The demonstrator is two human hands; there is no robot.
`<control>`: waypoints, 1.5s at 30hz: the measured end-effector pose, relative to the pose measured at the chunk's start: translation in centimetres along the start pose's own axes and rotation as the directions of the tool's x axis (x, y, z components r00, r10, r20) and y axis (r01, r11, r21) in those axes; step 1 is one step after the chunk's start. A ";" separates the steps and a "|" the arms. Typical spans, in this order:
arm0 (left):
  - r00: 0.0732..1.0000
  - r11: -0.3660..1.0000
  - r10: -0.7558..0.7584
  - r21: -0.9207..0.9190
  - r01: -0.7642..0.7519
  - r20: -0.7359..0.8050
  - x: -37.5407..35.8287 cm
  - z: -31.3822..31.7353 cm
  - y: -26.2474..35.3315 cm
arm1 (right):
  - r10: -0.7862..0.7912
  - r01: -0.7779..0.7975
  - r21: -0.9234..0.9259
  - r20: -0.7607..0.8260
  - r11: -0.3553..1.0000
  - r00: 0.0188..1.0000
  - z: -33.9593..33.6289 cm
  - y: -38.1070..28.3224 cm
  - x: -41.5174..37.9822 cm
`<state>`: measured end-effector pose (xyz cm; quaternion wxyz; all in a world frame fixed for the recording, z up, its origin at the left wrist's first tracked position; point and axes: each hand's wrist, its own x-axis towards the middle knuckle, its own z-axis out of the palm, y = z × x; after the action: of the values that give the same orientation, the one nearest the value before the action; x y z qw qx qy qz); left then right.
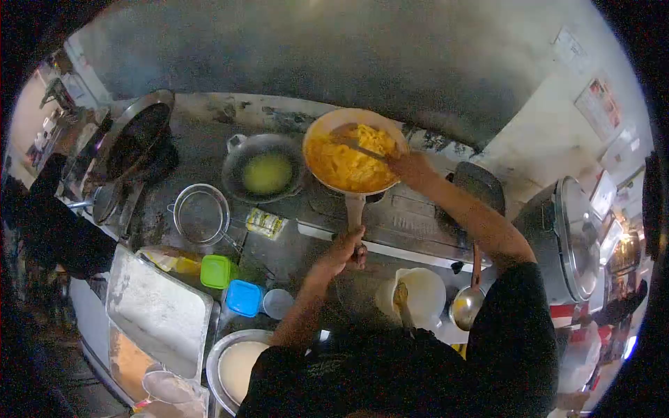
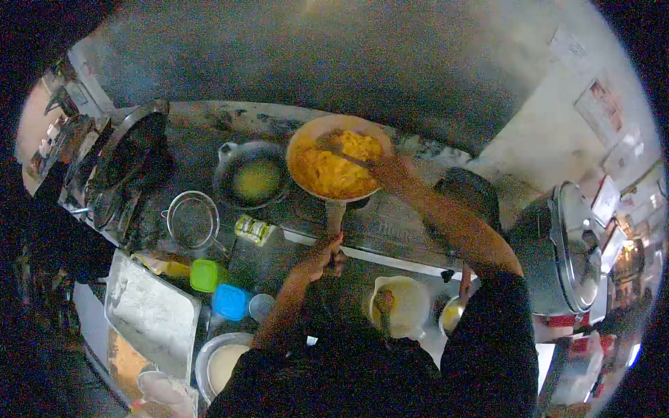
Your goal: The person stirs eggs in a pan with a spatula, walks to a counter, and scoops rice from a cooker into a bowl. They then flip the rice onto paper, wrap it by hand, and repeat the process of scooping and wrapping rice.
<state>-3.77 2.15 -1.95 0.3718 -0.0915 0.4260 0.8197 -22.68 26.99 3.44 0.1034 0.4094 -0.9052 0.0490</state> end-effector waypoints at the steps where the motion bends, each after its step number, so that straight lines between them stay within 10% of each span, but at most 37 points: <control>1: 1.000 0.998 0.005 -0.062 -0.003 0.029 0.0 0.1 0.0 | -0.027 0.026 -0.034 -0.006 0.999 1.000 -0.9 -1.6 -0.5; 3: 0.997 0.983 0.020 -0.184 -0.005 0.079 -0.3 0.2 -0.1 | 0.242 -0.091 -0.486 0.258 0.869 0.936 -4.5 -5.3 -1.0; 6: 0.989 0.904 0.142 -0.413 -0.111 0.045 1.0 0.0 -2.1 | 0.311 -0.147 -0.498 0.266 0.855 0.912 -8.3 -5.3 -1.4; 12: 0.999 0.896 -0.003 -0.444 0.020 0.039 0.4 0.7 -1.5 | 0.275 -0.223 -0.298 0.146 0.928 0.950 -16.9 -10.9 -1.3; 15: 1.000 0.951 -0.005 -0.308 -0.001 -0.019 0.5 0.9 -1.1 | 0.332 -0.306 -0.128 0.359 0.943 0.872 -17.2 -14.4 0.1; 20: 0.999 0.999 0.005 -0.034 -0.007 -0.047 -0.8 1.7 0.0 | 0.229 -0.258 0.154 0.181 0.954 0.956 -6.9 -14.5 2.6; 21: 0.999 1.000 0.007 0.011 -0.007 -0.036 -1.1 1.8 0.2 | 0.310 -0.369 0.116 0.348 0.922 0.885 -7.7 -15.6 4.6; 27: 0.996 0.998 0.065 -0.006 -0.066 -0.053 -0.1 1.2 0.0 | 0.310 -0.308 0.097 -0.012 0.947 0.951 4.8 -9.7 12.0; 31: 0.986 0.998 0.043 -0.041 -0.050 -0.161 0.1 0.8 0.0 | 0.355 -0.064 0.682 -0.296 0.728 0.887 11.0 -0.5 12.4; 35: 0.999 0.988 0.028 -0.150 -0.024 0.029 1.5 -0.7 -0.7 | 0.409 -0.405 -0.090 0.037 0.910 0.912 -3.7 -1.0 7.2; 39: 1.000 0.994 0.017 -0.109 -0.018 -0.007 1.1 -0.1 -0.6 | 0.477 -0.461 -0.122 0.237 0.879 0.847 -16.5 -8.6 2.9; 42: 0.999 0.997 0.042 -0.069 -0.042 0.000 1.4 -0.4 -0.8 | 0.420 -0.307 -0.351 0.313 0.885 0.852 -7.7 -10.3 0.3; 45: 0.995 0.999 0.024 -0.047 -0.029 -0.094 0.7 0.7 -0.3 | 0.523 -0.529 0.046 0.096 0.847 0.847 -0.9 -10.1 -0.2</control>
<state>-3.94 3.16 -2.09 0.3383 -0.1331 0.4243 0.8293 -14.84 20.63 4.35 0.0351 0.1508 -0.9838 0.0908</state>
